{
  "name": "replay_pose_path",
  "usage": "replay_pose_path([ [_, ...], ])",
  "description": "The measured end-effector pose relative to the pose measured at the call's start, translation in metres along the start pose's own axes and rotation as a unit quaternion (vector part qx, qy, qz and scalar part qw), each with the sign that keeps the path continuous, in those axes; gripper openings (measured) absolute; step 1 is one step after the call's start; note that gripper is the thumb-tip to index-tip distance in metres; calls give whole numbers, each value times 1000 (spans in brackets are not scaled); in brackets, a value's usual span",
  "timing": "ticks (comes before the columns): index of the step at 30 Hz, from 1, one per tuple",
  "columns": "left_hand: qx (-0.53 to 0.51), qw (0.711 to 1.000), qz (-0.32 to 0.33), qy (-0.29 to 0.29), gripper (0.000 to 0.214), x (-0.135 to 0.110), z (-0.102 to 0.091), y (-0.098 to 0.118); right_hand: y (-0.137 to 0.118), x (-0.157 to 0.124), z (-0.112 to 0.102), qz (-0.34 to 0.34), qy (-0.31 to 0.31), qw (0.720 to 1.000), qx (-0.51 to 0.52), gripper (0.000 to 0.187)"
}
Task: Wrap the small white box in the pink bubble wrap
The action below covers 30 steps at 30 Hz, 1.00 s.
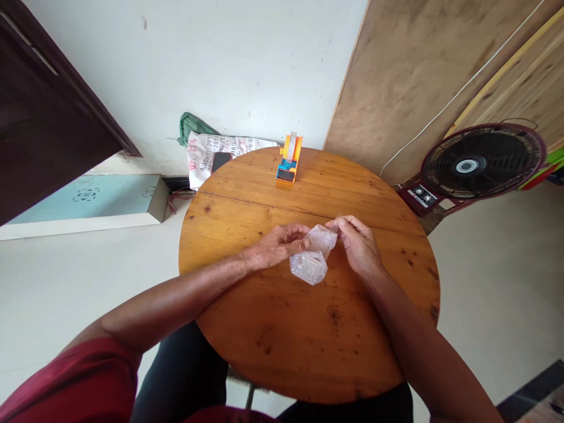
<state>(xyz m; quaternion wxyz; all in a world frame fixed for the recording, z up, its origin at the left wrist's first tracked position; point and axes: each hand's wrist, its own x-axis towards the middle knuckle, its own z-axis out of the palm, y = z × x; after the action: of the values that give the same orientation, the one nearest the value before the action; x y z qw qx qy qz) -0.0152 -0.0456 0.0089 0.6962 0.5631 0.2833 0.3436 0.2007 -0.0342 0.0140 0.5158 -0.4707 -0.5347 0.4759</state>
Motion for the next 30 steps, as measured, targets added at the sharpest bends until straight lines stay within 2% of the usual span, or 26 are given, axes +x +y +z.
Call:
replay_pose_path([
  [2,32,999,-3,9,47,2,-2,-4,-1,0,0,12,-7,1000,-2,31],
  [6,44,997,13,68,43,4,-2,-7,-3,1,0,55,-29,998,28,41],
  [10,28,994,21,105,40,5,0,-2,-3,-2,1,90,-123,988,36,46],
  [14,31,991,27,125,41,6,-1,-1,-6,-5,0,71,-220,973,27,49],
  [17,34,991,29,126,41,6,-2,-2,-10,-8,1,75,-264,962,-1,50],
  [20,30,992,29,121,41,7,-2,-3,-11,-9,4,70,-260,962,-39,45],
  [26,12,994,26,109,42,7,-1,-4,-3,-11,9,19,-195,975,-107,32],
  [30,1,993,34,112,42,6,1,-2,0,-11,9,13,-176,978,-114,30],
])
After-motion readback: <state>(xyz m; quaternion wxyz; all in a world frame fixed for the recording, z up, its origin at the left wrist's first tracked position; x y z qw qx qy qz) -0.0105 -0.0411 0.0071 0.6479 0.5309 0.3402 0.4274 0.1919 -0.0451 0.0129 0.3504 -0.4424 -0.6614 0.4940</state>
